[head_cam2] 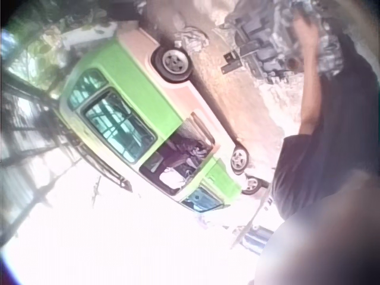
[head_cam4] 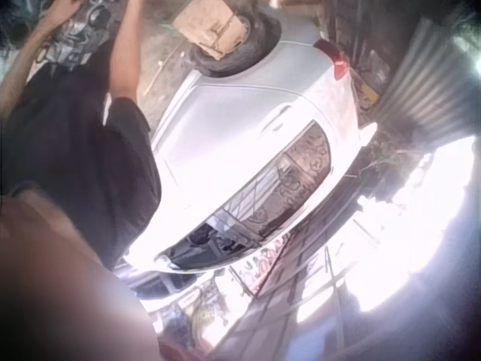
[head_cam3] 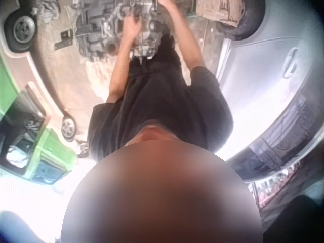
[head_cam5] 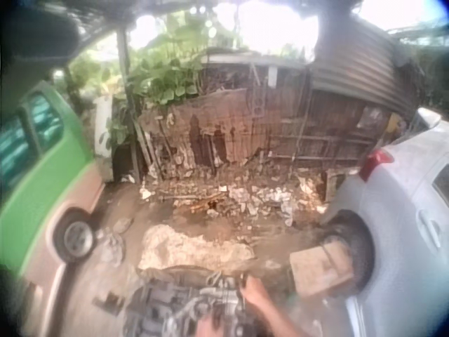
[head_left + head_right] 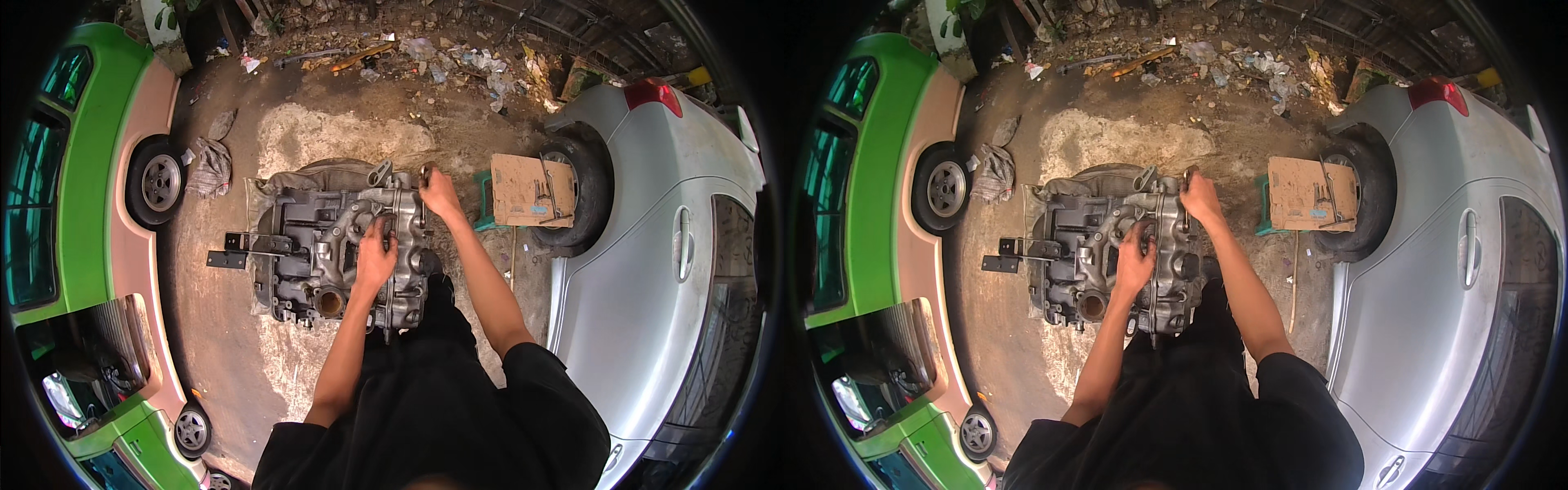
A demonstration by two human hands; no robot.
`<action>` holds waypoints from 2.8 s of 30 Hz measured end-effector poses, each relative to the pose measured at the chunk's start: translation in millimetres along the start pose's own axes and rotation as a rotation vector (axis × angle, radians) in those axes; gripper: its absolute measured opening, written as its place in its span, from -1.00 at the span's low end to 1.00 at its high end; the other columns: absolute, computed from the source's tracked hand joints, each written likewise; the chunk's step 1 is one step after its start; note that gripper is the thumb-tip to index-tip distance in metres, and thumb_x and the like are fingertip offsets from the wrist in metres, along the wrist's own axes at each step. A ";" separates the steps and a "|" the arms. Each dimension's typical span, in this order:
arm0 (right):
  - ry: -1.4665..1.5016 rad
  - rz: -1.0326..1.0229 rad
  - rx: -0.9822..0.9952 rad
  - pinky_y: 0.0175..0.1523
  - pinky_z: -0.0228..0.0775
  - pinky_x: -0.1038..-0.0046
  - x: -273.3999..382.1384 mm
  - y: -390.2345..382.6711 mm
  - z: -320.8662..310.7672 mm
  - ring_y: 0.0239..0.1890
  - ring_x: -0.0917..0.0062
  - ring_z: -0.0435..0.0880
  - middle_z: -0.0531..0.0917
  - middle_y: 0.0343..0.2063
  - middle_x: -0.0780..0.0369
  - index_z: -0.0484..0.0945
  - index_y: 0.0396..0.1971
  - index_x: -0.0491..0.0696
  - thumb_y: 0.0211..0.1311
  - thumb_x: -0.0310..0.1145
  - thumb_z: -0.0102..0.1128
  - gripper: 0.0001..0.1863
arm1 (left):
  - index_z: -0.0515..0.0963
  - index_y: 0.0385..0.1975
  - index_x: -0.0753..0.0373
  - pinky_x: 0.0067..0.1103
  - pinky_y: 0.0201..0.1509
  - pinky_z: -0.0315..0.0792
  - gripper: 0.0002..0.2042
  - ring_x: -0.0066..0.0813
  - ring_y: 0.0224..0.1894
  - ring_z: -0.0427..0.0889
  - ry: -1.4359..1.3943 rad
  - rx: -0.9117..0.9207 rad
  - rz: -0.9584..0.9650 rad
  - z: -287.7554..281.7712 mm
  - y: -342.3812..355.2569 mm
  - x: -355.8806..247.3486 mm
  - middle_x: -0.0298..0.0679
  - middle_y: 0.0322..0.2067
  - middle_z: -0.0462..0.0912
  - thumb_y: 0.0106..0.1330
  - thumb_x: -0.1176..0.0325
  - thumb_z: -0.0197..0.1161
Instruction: The person uses a wrench to tighten bolts on a car engine block resting on a tire. They repeatedly rotate the wrench on multiple bolt locations while stabilizing the engine with the other hand.
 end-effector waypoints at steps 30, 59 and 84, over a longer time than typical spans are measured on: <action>0.714 0.287 -0.531 -0.07 0.38 0.28 -46.8 -30.7 47.2 -0.24 0.27 0.61 0.66 -0.28 0.08 0.53 -0.04 -0.22 0.33 -0.33 0.15 -0.68 | 0.57 -0.07 0.35 -0.10 0.33 0.11 -0.66 -0.06 0.14 0.45 0.484 0.135 0.193 0.5 19.2 34.4 0.02 -0.01 0.55 0.18 0.33 0.17; 0.546 0.651 -0.452 0.04 0.47 0.17 -43.9 5.4 40.3 -0.05 0.07 0.66 0.68 -0.15 -0.06 0.55 -0.07 -0.30 0.13 -0.05 0.34 -0.41 | 0.59 -0.37 0.25 -0.01 0.23 0.11 -0.80 -0.15 -0.13 0.57 0.341 0.068 0.278 -5.4 31.7 35.2 -0.15 -0.31 0.60 0.01 0.33 0.23; 0.407 -0.496 -0.205 -0.28 0.32 0.33 23.6 -170.3 37.1 -0.52 0.33 0.35 0.35 -0.70 0.19 0.41 -0.65 -0.18 -0.23 -0.59 0.31 -0.80 | 0.58 -0.44 0.28 -0.02 0.21 0.12 -0.88 -0.12 -0.17 0.58 0.309 0.019 0.316 -11.7 31.3 32.0 -0.13 -0.36 0.61 0.04 0.41 0.21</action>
Point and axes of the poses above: each hand's wrist, its own y-axis towards the middle knuckle, its own z-axis out of the palm, x = y × z, the point moved 8 cm from there along y, towards the middle knuckle
